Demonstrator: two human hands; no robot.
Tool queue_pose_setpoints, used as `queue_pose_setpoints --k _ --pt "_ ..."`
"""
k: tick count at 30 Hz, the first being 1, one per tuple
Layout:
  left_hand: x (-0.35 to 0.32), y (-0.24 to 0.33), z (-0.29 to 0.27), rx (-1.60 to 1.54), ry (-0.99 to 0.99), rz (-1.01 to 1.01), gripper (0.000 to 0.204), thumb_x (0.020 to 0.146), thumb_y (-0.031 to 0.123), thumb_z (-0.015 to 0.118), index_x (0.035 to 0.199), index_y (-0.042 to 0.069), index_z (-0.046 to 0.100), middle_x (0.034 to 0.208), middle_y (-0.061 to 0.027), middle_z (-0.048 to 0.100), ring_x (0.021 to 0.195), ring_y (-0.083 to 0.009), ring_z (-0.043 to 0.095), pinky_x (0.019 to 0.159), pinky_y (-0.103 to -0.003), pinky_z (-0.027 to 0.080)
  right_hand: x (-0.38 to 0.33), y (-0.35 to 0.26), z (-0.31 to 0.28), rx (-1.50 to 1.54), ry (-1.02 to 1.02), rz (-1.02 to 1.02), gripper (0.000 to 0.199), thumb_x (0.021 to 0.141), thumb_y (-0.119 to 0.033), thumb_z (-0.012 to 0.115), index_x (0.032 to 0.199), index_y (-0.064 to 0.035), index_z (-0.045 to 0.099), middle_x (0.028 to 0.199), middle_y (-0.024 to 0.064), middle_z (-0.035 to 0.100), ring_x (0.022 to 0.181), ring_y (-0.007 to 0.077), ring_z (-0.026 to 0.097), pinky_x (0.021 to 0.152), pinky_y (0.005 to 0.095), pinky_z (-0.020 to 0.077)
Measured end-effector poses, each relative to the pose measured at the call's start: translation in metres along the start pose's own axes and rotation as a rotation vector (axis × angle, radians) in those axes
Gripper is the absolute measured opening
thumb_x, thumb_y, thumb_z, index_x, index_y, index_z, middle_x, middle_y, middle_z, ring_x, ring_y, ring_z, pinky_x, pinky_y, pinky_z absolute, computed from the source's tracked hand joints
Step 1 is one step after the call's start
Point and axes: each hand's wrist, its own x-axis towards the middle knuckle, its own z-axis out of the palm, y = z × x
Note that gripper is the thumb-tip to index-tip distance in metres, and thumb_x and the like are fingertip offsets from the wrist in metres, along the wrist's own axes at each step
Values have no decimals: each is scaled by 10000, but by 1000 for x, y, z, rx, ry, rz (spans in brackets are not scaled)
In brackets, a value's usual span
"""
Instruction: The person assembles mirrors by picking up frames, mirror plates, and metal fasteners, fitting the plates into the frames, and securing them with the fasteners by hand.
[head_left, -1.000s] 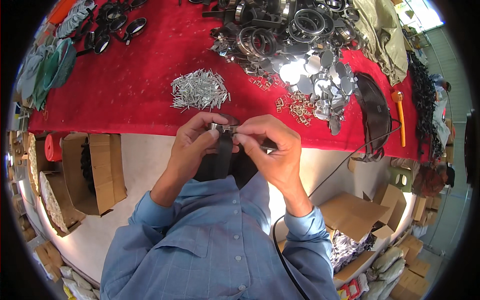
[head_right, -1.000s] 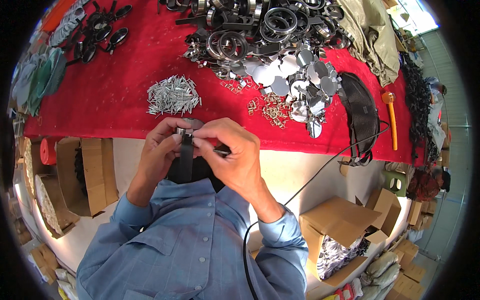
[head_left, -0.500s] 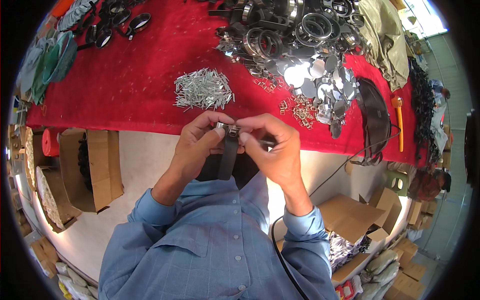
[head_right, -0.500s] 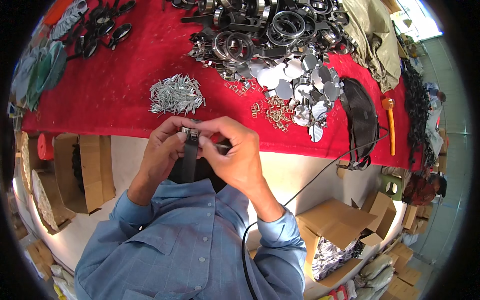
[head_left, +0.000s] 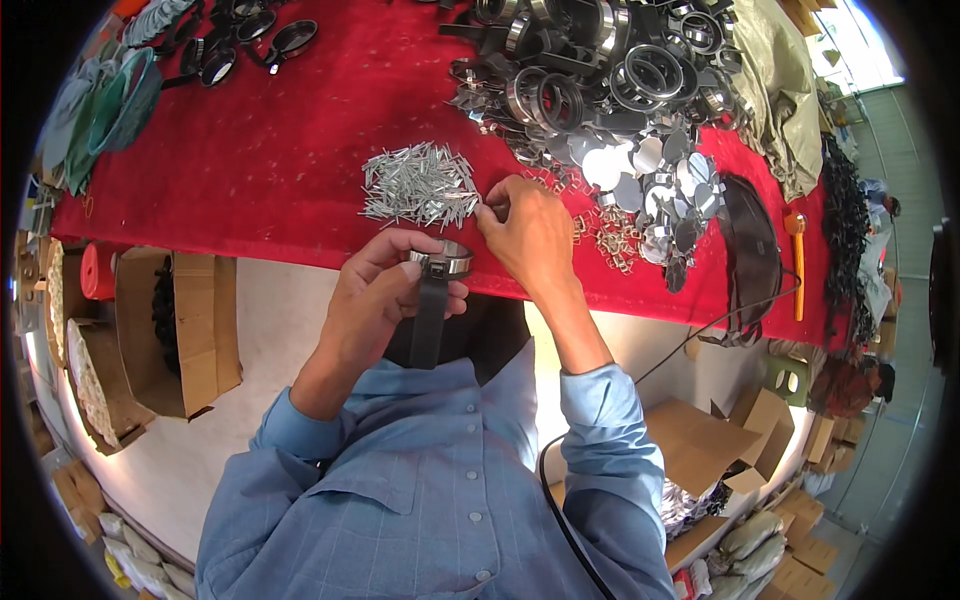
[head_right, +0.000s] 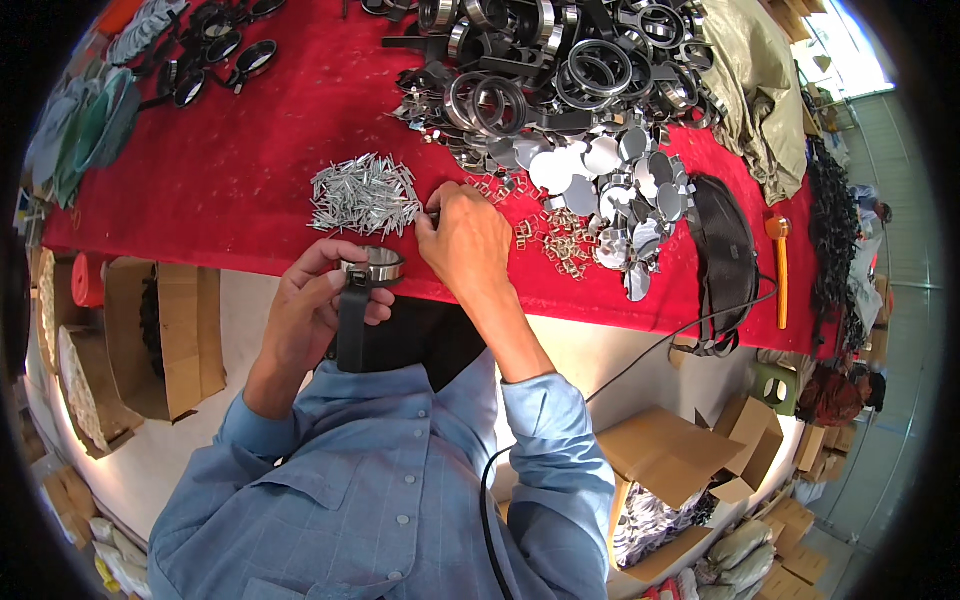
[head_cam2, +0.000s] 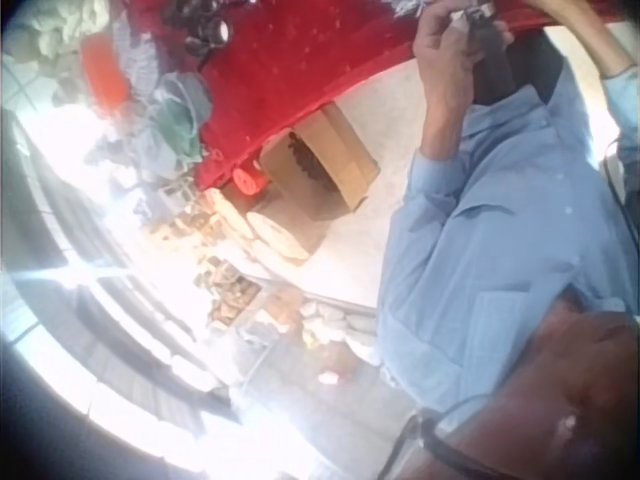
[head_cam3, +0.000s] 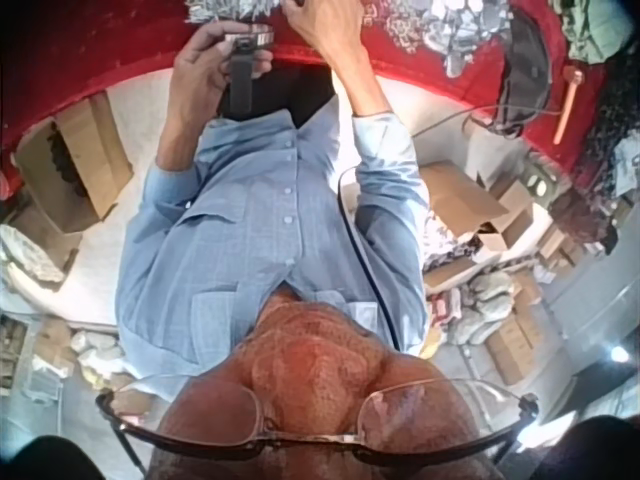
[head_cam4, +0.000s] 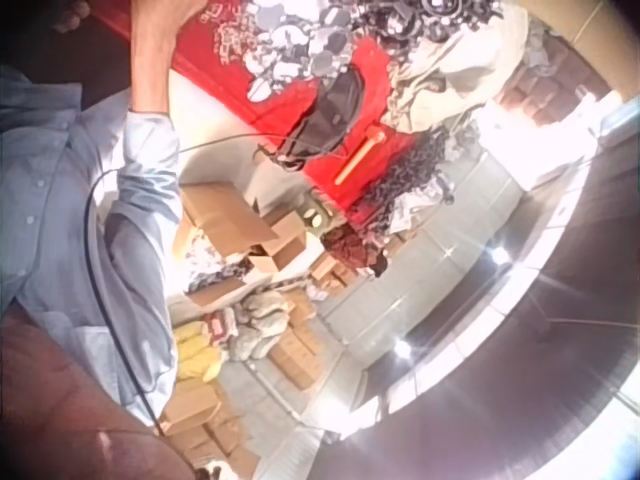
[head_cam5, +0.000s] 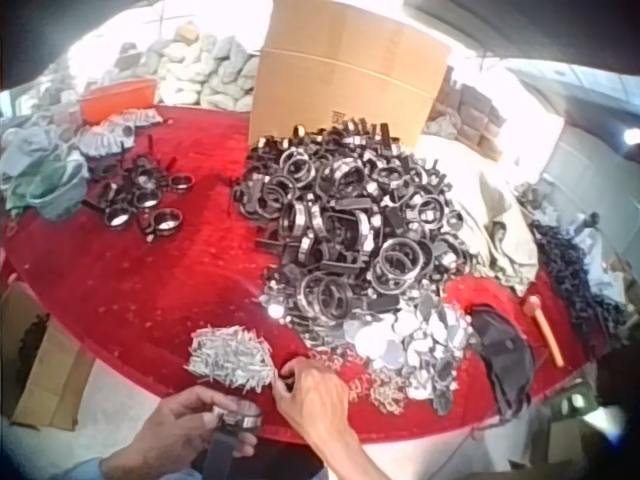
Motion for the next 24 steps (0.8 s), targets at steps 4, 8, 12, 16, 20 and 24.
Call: queue_pose_setpoints --k 4,8,12,16,20,24 --pt "0 1 -1 -3 4 3 256 990 146 502 1209 21 548 1005 -211 723 894 -293 749 827 -375 614 5 -4 2 -63 -32 29 151 787 -166 737 841 -30 698 780 149 715 737 353 699 666 454 541" --pt "-1 2 -1 1 1 12 253 988 139 498 1207 25 552 1007 -211 723 898 -292 749 833 -378 616 7 -5 3 -115 -78 14 148 774 -148 716 823 -13 683 805 182 699 762 379 692 679 475 547" --pt "-1 2 -1 6 2 17 255 981 134 506 1205 22 555 1015 -211 719 905 -298 749 838 -383 617 5 0 2 -100 -69 -3 145 797 -151 696 845 -14 699 785 182 710 753 377 696 690 466 546" --pt "-2 0 -3 32 10 38 291 965 147 515 1223 14 521 1080 -270 689 890 -310 749 802 -377 633 -2 4 -6 55 -73 7 123 812 -114 684 854 0 695 768 195 697 741 357 705 686 430 552" --pt "-1 -1 2 26 15 50 316 929 147 561 1214 15 529 1113 -260 678 897 -301 741 797 -381 628 -19 -4 -24 395 -110 112 78 818 -33 691 874 14 667 760 143 700 706 235 714 660 340 546" --pt "-1 0 2 -15 -22 46 268 922 87 553 1179 11 550 1156 -195 649 944 -260 710 815 -380 611 -42 -26 -46 573 -80 142 120 800 30 708 910 6 669 774 88 682 689 135 670 608 281 517"
